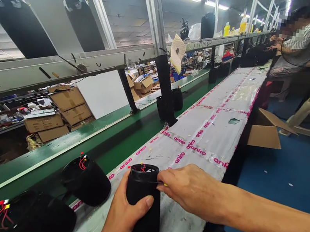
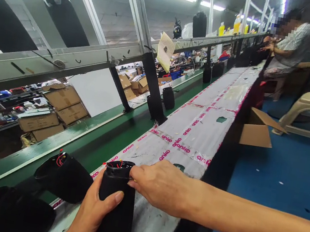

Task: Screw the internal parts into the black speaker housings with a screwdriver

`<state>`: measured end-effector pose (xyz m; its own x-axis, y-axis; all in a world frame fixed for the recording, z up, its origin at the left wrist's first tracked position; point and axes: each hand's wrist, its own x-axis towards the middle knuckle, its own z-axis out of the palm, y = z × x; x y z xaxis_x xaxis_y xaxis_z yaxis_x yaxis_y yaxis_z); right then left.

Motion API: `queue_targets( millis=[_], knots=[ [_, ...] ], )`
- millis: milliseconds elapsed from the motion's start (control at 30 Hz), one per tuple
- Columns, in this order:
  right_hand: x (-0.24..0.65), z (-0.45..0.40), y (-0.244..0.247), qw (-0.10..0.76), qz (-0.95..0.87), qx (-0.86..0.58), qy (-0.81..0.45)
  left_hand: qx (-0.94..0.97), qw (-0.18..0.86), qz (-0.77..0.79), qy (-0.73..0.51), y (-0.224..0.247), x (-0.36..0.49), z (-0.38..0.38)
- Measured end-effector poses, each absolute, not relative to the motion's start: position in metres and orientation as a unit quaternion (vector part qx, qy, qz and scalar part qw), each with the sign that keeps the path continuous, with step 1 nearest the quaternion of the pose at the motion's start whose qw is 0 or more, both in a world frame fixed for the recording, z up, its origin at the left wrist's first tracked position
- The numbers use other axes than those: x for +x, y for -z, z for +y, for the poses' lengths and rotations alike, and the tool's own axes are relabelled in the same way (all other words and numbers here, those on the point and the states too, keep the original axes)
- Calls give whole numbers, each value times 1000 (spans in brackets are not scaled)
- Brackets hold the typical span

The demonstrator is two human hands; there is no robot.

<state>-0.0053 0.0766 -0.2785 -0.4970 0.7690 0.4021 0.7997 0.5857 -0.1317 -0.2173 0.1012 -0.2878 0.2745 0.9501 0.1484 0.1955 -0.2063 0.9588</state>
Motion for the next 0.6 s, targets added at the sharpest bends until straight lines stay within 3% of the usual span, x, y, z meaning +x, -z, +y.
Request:
queue_targets(
  millis=[233,600],
  knots=[
    [-5,75,279,165,-875,-445,91,661,445,446,-408,288,-217,100],
    [-4,73,282,205,-868,-449,58,682,468,415,-379,294,-222,106]
  ],
)
